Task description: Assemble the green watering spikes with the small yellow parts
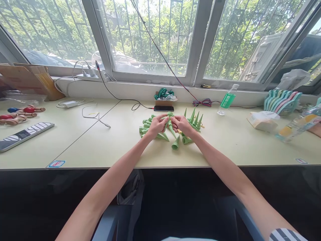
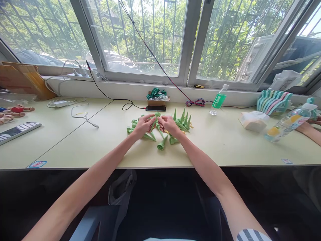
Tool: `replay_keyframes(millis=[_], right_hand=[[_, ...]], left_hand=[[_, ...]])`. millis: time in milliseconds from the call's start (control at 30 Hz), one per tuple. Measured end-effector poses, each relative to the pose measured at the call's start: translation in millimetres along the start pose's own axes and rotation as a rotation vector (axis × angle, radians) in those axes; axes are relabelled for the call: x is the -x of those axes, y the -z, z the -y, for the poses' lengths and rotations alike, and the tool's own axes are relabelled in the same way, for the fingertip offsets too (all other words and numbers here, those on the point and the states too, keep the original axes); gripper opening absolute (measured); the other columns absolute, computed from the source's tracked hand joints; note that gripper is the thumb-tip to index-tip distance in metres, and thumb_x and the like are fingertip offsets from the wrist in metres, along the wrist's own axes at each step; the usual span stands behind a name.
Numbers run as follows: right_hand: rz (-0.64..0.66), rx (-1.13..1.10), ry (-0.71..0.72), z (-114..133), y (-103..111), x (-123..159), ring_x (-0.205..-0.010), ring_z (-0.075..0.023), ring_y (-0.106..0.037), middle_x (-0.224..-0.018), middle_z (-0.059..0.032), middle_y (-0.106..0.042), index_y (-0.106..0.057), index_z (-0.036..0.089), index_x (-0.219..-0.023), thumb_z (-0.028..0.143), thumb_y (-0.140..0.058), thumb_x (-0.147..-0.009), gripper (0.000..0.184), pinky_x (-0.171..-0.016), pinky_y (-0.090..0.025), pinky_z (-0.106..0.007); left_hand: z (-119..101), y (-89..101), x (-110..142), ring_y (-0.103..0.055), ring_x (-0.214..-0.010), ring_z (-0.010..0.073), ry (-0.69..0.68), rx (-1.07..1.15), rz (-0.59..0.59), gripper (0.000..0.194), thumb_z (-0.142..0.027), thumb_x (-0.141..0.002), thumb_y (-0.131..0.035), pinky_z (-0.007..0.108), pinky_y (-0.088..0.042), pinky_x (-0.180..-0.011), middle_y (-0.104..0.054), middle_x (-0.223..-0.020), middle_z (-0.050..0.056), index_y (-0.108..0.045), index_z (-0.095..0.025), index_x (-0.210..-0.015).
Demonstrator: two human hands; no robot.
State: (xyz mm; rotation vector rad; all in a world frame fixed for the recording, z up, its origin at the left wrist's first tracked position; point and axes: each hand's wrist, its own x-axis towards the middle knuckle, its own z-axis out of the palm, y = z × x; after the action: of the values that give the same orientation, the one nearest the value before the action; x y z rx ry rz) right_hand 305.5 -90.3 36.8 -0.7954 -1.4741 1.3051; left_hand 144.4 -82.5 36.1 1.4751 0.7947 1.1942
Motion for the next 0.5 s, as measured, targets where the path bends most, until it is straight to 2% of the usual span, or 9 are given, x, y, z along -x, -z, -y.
replay_keyframes(millis=[300,433,500], right_hand=[[-0.018,0.145,0.069,0.8,-0.5,0.4,-0.036,-0.0086,-0.04,-0.048,0.0066,-0.037,-0.041,0.022,-0.062,0.06,-0.069,-0.08,0.05,-0.035,-0.033,-0.025],[-0.073,0.244,0.089,-1.8,-1.4,-0.8,-0.035,-0.0094,-0.04,-0.046,0.0066,-0.037,-0.04,0.023,-0.062,0.066,-0.063,-0.082,0.053,-0.035,-0.031,-0.025],[-0.1,0.33,0.116,-4.3,-1.4,-1.7,-0.034,-0.0093,-0.04,-0.044,0.0064,-0.038,-0.041,0.023,-0.063,0.07,-0.059,-0.082,0.054,-0.035,-0.029,-0.025]], left_hand=[[0.3,0.7,-0.9,-0.035,-0.035,0.0044,0.06,0.053,0.044,0.041,-0.043,-0.082,-0.073,0.019,-0.028,-0.034,-0.053,-0.05,-0.003,-0.069,-0.011,-0.107],[-0.9,-1.3,-1.3,-0.035,-0.035,0.0044,0.079,0.031,0.049,0.036,-0.043,-0.084,-0.071,0.019,-0.029,-0.034,-0.054,-0.051,-0.002,-0.07,-0.011,-0.099],[-1.6,-2.9,-1.3,-0.036,-0.034,0.0047,0.092,0.029,0.034,0.036,-0.043,-0.085,-0.069,0.019,-0.029,-0.033,-0.054,-0.052,-0.002,-0.07,-0.01,-0.101]])
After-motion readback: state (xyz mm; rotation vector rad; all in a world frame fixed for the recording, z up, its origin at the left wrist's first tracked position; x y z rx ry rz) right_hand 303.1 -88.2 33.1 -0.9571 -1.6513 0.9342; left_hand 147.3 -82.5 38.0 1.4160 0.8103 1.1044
